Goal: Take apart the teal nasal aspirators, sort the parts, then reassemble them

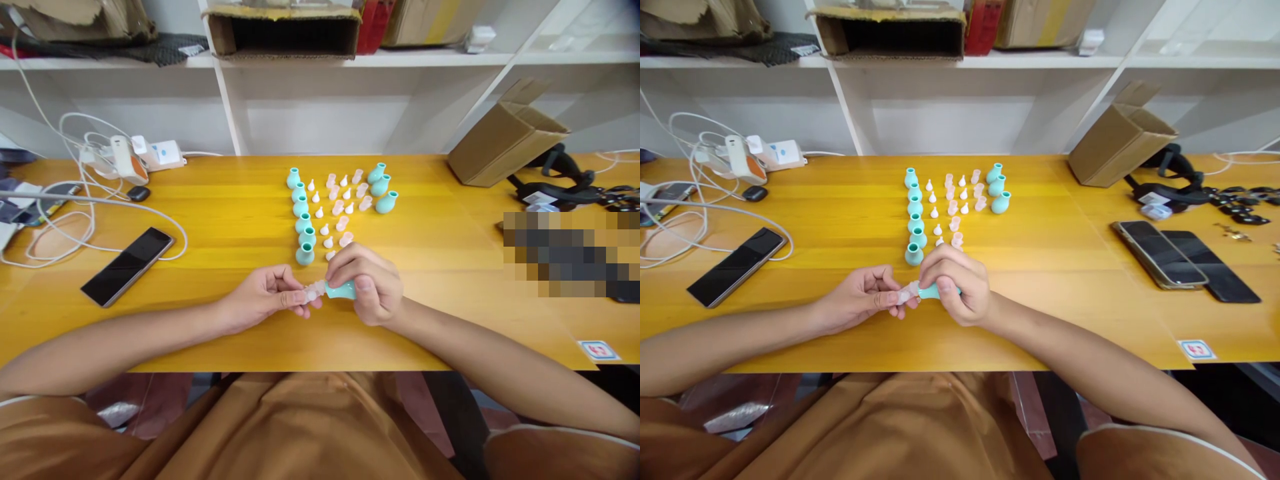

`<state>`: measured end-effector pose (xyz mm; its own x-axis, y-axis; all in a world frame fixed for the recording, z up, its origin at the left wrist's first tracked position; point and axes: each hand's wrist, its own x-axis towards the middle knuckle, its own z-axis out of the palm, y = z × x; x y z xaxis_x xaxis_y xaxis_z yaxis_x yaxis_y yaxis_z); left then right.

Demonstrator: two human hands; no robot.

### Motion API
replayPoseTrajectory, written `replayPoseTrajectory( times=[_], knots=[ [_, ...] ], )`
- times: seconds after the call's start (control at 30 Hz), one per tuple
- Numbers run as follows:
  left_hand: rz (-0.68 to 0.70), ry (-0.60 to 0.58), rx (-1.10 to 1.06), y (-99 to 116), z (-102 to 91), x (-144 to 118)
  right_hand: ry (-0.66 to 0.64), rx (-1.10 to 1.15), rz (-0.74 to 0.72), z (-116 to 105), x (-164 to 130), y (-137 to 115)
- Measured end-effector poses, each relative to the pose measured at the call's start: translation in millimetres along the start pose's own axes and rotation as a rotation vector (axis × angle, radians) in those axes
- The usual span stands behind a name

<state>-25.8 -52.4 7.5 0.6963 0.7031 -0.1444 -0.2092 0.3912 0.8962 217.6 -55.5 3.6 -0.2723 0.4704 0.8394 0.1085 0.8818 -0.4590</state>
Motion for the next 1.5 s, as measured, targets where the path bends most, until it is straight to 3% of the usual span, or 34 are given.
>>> replayPoseTrajectory(
  times=[0.6, 1.1, 1.33, 1.5],
  knots=[
    [-0.028, -0.053, 0.129, 1.6, -1.2, -1.3, -0.1, 0.094, -0.039, -3.9, 3.5, 0.2],
    [-0.026, 0.102, 0.288, 6.3, 10.3, -9.1, -0.038, 0.139, 0.015, 5.2, -4.6, 2.5],
    [0.095, 0.118, 0.315, 4.8, 12.9, -12.6, 0.008, 0.144, 0.087, 8.9, -3.6, -5.3],
    [0.202, 0.129, 0.506, 6.7, 9.8, -16.8, 0.003, 0.154, 0.098, 10.0, -3.7, -7.3]
  ],
)
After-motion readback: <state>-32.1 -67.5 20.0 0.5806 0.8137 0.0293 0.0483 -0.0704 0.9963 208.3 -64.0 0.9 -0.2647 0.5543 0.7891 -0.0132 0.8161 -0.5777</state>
